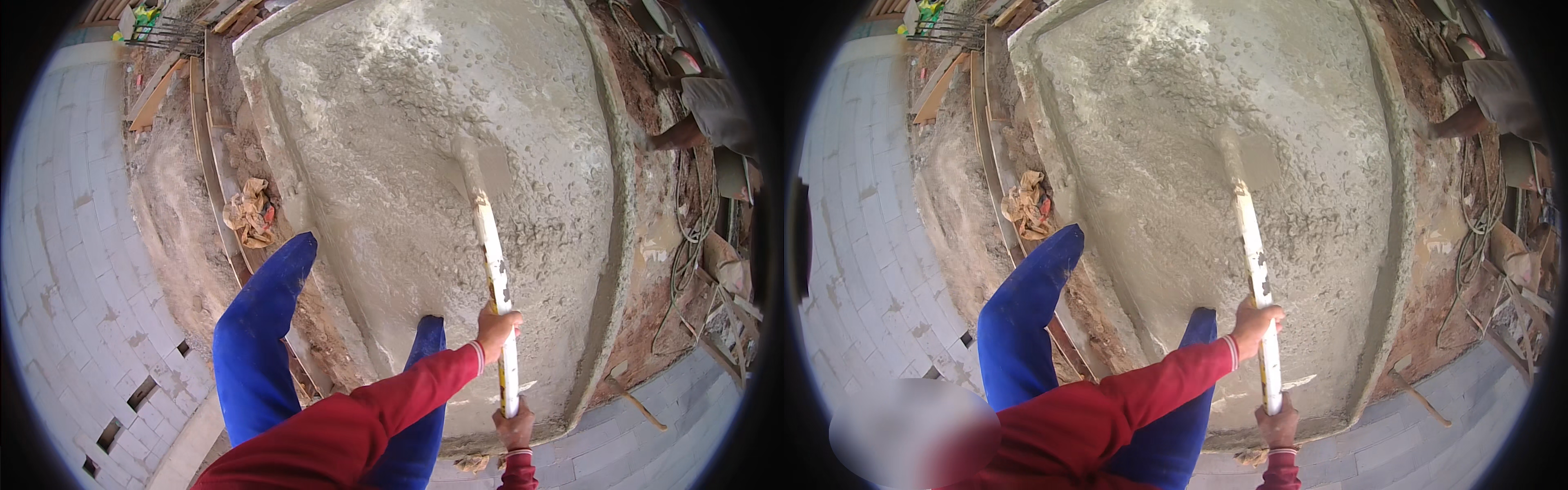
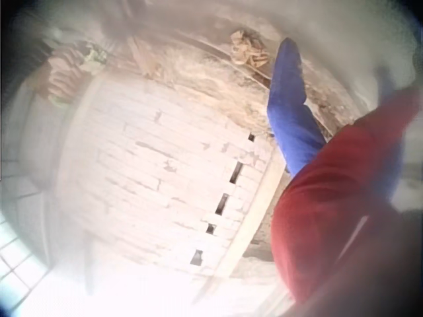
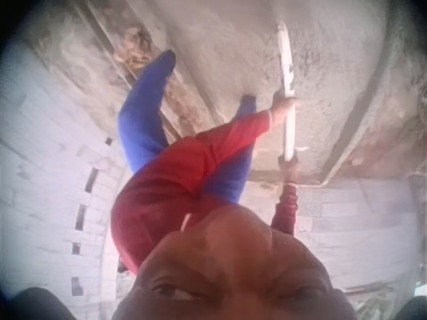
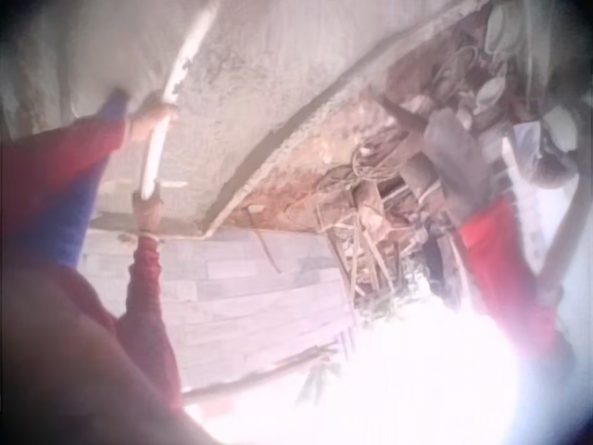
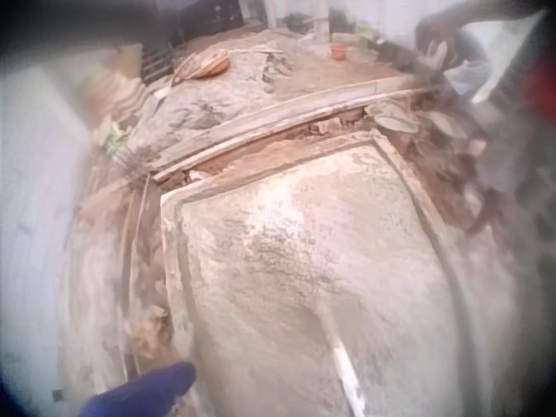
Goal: The person uses a long straightedge to level and smooth a freshly poured concrete slab. Another worker pours additional concrete from a bucket while the person repeatedly drags the straightedge across the surface to achieve a flat finish.
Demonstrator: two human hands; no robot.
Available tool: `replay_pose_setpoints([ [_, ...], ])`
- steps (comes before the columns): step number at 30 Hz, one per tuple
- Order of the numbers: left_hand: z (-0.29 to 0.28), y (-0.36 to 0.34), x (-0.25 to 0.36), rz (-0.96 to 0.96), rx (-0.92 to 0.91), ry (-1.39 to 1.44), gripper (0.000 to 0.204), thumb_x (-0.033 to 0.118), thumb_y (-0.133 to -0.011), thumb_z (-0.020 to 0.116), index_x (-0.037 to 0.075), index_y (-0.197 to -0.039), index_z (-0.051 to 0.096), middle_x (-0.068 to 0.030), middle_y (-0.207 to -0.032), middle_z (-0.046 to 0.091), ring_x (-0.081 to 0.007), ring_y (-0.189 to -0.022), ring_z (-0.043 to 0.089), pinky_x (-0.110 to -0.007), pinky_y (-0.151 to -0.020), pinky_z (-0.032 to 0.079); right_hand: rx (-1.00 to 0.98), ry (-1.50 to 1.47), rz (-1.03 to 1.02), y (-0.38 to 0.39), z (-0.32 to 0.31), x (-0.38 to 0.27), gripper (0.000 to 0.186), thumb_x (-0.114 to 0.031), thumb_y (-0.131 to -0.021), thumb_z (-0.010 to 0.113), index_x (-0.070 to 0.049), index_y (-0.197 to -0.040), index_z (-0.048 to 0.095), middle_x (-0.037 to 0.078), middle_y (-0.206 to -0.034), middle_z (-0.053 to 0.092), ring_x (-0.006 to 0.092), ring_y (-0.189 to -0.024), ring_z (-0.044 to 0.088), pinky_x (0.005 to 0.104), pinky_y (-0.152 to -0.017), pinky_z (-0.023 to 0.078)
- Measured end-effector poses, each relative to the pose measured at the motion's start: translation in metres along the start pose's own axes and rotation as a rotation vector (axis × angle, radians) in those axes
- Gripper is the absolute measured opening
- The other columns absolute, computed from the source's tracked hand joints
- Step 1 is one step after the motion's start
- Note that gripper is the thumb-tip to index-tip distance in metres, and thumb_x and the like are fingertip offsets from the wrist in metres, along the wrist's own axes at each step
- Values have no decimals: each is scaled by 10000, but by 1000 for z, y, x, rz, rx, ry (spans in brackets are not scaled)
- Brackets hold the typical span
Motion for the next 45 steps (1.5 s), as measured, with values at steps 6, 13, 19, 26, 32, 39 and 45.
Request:
replay_pose_setpoints([
  [6, -114, -60, 392, 665, 337, -578, 302, -12, -755, 689, -25, -989, 499, -95, -798, 595, -149, -574, 588, -298, -465, 486, -331, -566, -226, -139, 234, -295, 411, -134, -763, 708, 4, -1141, 624, 69, -792, 653, 146, -661, 603, 319, -622, 512],
  [13, -181, -149, 563, 612, 470, -591, 195, -2, -759, 684, -104, -908, 612, -96, -692, 593, -186, -548, 586, -339, -515, 503, -206, -507, -498, -220, 291, -472, 296, -154, -793, 652, 14, -1023, 570, 51, -705, 582, 133, -517, 552, 307, -460, 448],
  [19, -183, -144, 443, 489, 489, -499, 119, -37, -735, 666, -90, -821, 603, -96, -657, 575, -185, -498, 560, -344, -462, 484, -362, -441, -227, -180, 259, -347, 322, -202, -759, 657, 8, -997, 606, 192, -807, 628, 327, -715, 615, 421, -631, 486],
  [26, -115, -101, 204, 378, 339, -236, 101, -35, -753, 653, -35, -720, 558, -70, -616, 542, -171, -469, 545, -328, -430, 468, -263, -264, -216, -110, 121, -161, 231, -132, -752, 638, 13, -927, 599, 77, -609, 561, 176, -470, 554, 344, -451, 442],
  [32, -27, -37, -12, -40, 29, -16, 86, 26, -768, 661, 3, -821, 597, -86, -708, 594, -201, -543, 602, -350, -503, 527, -93, 177, -43, -4, -16, -47, 256, -139, -711, 687, 10, -895, 589, 264, -743, 647, 436, -737, 673, 481, -656, 525],
  [39, -60, 27, 7, 32, 20, -67, 352, -14, -745, 655, 49, -1061, 512, -37, -794, 563, -144, -574, 573, -299, -503, 517, -117, -74, -26, 29, 68, 2, 313, -112, -702, 701, -3, -975, 592, 204, -764, 673, 331, -722, 710, 419, -655, 539],
  [45, -150, -51, 386, 613, 105, -196, 302, -54, -758, 647, -3, -1009, 486, -59, -679, 563, -131, -479, 536, -274, -391, 445, -94, -304, -367, -119, 235, -310, 346, -178, -756, 717, -27, -1037, 585, 226, -871, 677, 389, -833, 687, 436, -732, 537],
])
Point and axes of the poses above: each hand's wrist, its own y-axis away from the middle knuckle, its own z-axis out of the palm, x = y × z, the point moved 10 cm from there along -y, towards the middle knuckle
